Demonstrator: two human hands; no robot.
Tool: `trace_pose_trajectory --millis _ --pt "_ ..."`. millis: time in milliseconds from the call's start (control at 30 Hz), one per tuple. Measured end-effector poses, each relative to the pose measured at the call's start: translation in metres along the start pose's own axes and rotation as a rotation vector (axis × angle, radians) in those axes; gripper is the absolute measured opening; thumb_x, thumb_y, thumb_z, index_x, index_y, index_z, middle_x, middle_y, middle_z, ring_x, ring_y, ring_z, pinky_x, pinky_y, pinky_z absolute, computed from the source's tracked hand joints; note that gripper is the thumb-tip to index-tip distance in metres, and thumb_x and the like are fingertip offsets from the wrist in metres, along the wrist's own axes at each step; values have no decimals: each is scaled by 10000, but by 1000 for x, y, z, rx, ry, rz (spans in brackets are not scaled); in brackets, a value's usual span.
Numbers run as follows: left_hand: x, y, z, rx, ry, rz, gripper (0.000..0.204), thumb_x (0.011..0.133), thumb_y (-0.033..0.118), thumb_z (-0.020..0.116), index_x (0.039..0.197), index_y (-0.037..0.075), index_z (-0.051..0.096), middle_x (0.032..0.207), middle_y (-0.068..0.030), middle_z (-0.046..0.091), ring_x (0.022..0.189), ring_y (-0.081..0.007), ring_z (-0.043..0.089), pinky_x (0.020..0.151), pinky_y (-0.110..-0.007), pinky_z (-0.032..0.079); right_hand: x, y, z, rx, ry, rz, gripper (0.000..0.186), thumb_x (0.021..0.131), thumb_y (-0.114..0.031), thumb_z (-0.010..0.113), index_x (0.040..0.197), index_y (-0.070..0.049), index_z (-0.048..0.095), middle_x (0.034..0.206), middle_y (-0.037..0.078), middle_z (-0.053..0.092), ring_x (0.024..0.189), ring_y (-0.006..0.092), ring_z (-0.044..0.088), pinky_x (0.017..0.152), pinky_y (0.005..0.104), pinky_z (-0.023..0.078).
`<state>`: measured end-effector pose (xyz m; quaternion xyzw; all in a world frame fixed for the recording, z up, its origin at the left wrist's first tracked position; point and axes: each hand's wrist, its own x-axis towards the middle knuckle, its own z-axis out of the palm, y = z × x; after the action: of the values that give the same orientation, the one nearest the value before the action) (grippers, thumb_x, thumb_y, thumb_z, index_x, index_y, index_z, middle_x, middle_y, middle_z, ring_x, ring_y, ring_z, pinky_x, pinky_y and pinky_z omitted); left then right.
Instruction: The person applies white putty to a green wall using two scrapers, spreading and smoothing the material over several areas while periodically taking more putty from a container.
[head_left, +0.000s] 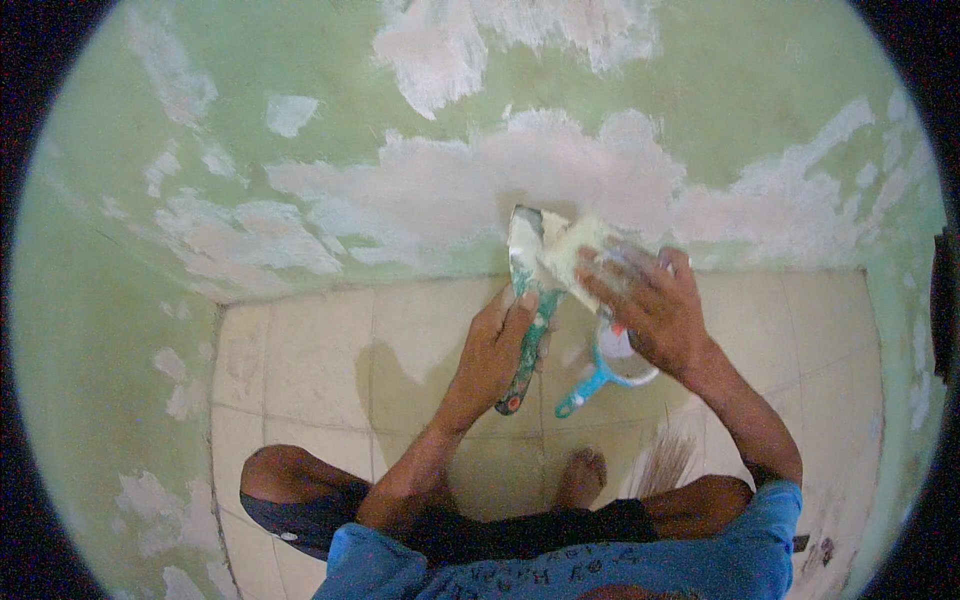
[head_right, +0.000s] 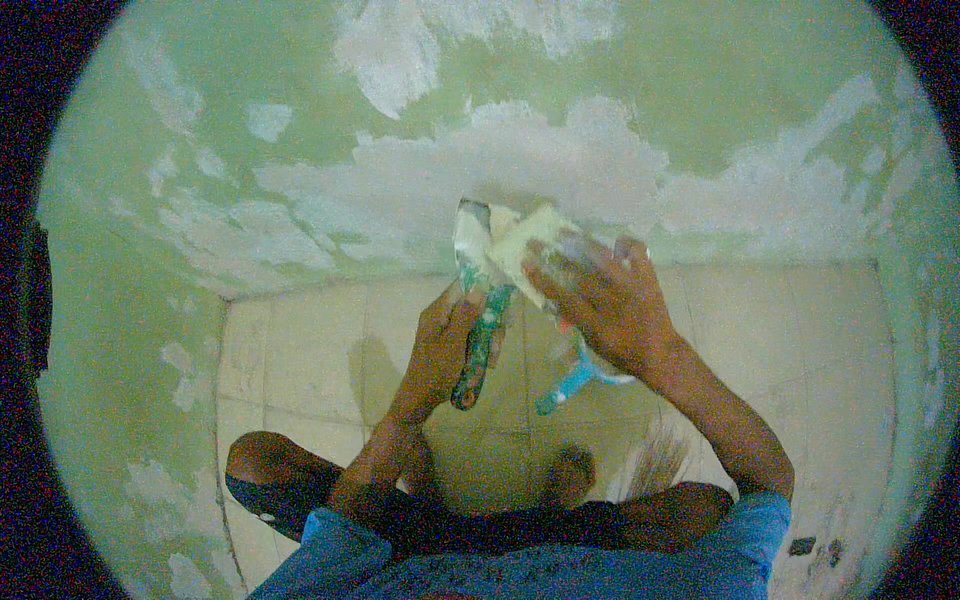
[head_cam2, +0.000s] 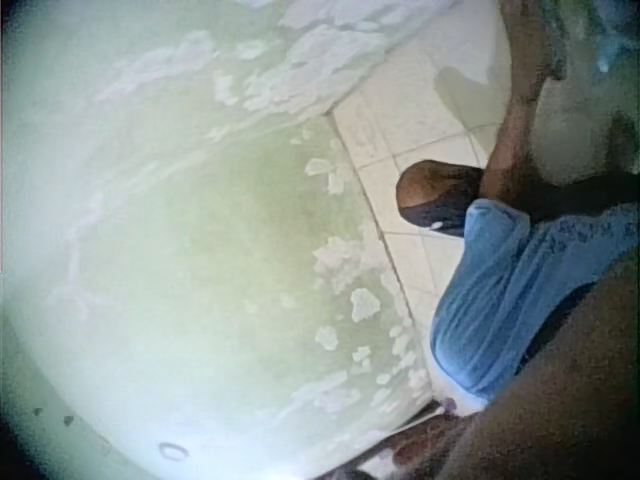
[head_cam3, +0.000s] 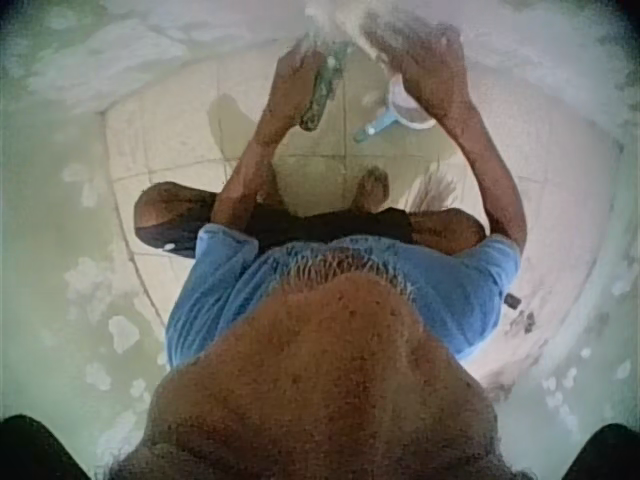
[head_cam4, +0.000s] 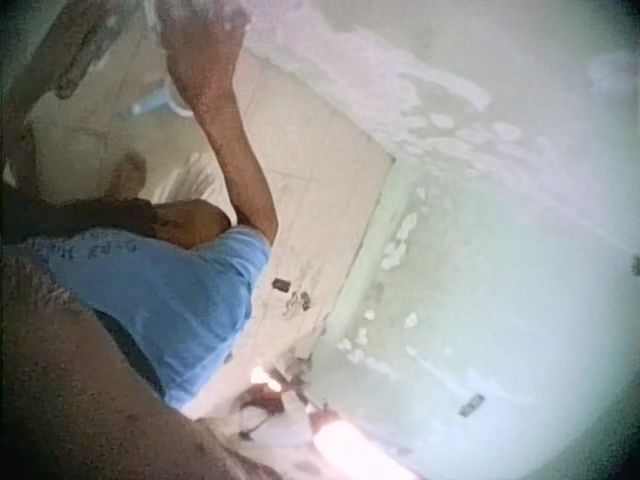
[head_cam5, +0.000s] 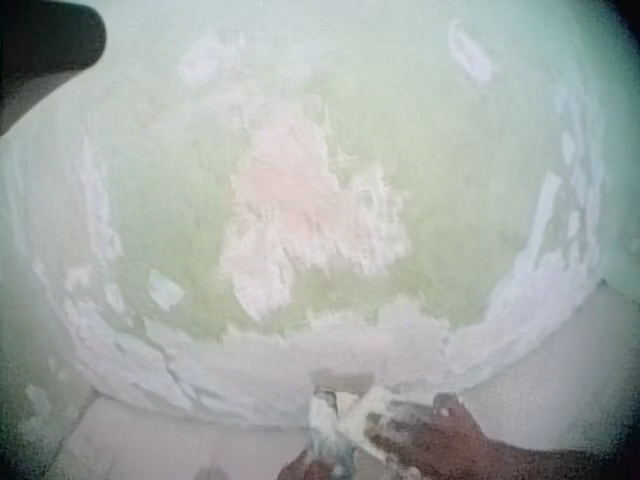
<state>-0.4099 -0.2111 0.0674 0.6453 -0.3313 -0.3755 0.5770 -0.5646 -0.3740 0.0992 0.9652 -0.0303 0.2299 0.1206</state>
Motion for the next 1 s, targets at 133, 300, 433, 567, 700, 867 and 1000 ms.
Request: trace_pose_trajectory --millis 133,300,433,567,700,867,1000 --pt "2 11 -11 -13 161 97 338 994 372 448 1034 50 543 749 -53 611 569 -114 571 507 -259 502 -11 18 13 177 -43 109 515 737 -48 647 1234 -156 569 1258 27 600 1128 247 556 838 405 415" --pt "-12 47 -33 -88 383 171 343 979 358 482 945 27 569 708 -64 608 509 -125 554 464 -269 479 -37 54 55 1327 196 1013 395 808 8 640 1191 -20 547 1081 59 649 939 176 635 711 328 493" --pt "-21 69 -50 -203 579 325 323 971 336 493 904 28 565 687 -70 609 500 -138 554 435 -274 453 4 46 21 1745 471 961 346 836 -46 643 1165 3 547 1033 59 651 888 149 642 708 292 513" --pt "-46 89 -86 -123 610 364 323 968 339 491 911 28 561 668 -68 591 491 -146 545 434 -268 453 18 51 -3 1825 594 813 329 838 -79 643 1147 -2 558 1021 53 655 899 151 638 744 287 511" --pt "-68 102 -132 38 600 388 263 1006 265 437 988 22 534 737 -70 603 538 -120 544 486 -258 464 38 59 -17 1428 645 812 272 839 -125 650 1067 21 617 1002 84 659 891 166 624 804 308 489" --pt "-72 101 -162 132 515 434 282 1009 277 415 1005 10 507 801 -107 608 560 -133 541 489 -256 459 94 77 -48 620 742 550 321 836 -124 628 1150 -56 626 1000 141 637 917 249 615 817 340 479" --pt "-72 96 -171 104 505 408 287 1004 284 416 1022 10 499 817 -114 608 571 -139 546 485 -255 459 135 95 -40 118 870 457 478 826 10 590 1275 -152 593 1053 125 586 910 258 576 815 337 465"
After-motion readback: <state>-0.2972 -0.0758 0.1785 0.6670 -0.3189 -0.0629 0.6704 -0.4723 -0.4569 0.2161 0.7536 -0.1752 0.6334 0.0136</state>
